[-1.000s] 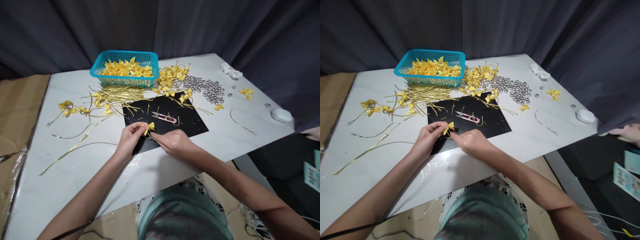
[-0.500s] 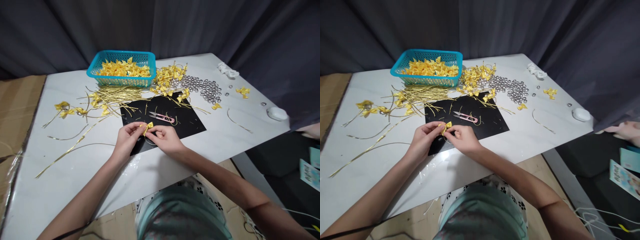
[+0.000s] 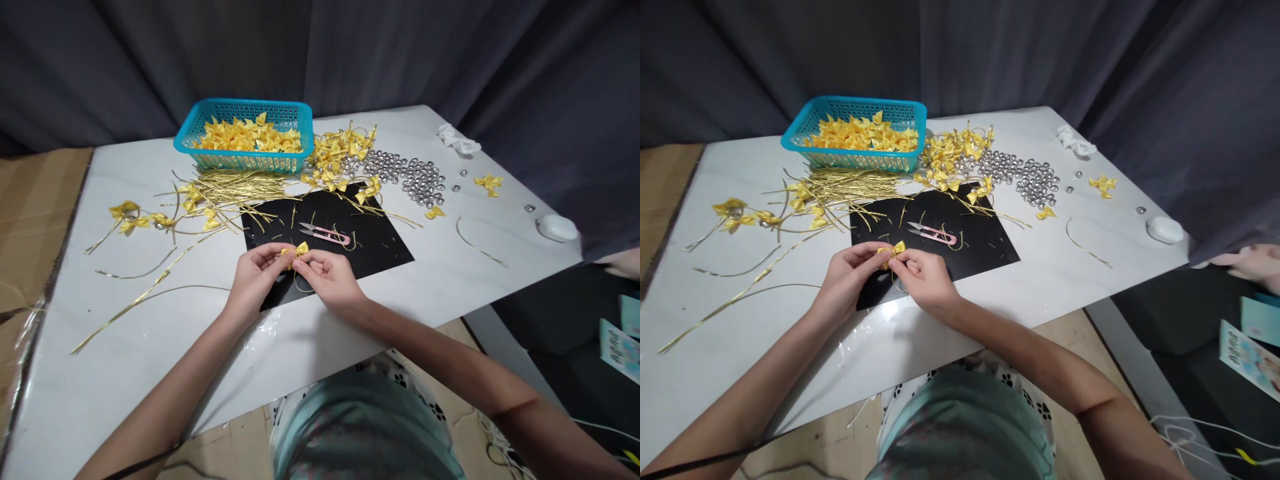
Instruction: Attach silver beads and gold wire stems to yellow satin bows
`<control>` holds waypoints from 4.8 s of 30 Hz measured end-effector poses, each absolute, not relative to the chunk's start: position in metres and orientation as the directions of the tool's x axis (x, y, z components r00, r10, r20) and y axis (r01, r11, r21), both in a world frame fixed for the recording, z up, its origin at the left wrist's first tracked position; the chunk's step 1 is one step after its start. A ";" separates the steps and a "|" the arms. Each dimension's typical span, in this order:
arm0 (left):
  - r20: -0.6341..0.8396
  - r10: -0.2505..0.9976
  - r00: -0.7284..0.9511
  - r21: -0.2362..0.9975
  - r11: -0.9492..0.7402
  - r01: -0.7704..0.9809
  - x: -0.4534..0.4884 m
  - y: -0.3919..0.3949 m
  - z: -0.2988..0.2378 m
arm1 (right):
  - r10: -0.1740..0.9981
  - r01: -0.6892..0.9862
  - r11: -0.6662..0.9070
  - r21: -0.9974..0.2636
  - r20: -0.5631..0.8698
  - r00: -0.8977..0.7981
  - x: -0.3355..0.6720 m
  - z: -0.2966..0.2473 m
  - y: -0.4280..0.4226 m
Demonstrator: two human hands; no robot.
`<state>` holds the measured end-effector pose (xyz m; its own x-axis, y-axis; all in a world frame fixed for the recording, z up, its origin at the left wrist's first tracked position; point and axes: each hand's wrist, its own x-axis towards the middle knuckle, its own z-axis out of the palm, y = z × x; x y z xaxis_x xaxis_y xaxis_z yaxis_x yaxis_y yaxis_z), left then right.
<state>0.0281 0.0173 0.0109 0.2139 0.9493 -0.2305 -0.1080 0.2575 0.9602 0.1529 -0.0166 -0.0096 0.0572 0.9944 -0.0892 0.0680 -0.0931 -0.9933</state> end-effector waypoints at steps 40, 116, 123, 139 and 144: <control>-0.164 0.958 0.236 0.986 0.159 0.040 0.027 0.022 0.002 | 0.995 0.382 0.093 -0.919 0.102 0.004 0.170 0.015 0.015; 0.054 0.956 0.288 0.908 -0.167 0.384 0.025 0.020 -0.015 | 0.861 0.206 0.489 -0.848 0.507 0.042 0.199 0.118 0.022; 0.051 0.954 0.296 0.906 -0.169 0.388 0.025 0.020 -0.014 | 0.866 -0.032 0.494 -0.869 0.494 -0.075 0.196 0.127 0.018; 0.069 0.952 0.297 0.900 -0.188 0.393 0.025 0.021 -0.015 | 0.924 0.395 -0.186 -0.900 -0.297 -0.240 0.198 0.017 0.017; 0.064 0.951 0.303 0.898 -0.187 0.399 0.025 0.021 -0.014 | 0.876 0.297 -0.336 -0.894 -0.412 -0.249 0.193 0.026 0.017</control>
<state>0.0252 0.0206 -0.0138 0.3027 0.9509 0.0639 0.3989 -0.1873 0.8976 0.1930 0.0171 0.0258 -0.2488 0.8764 -0.4123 0.2974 -0.3359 -0.8937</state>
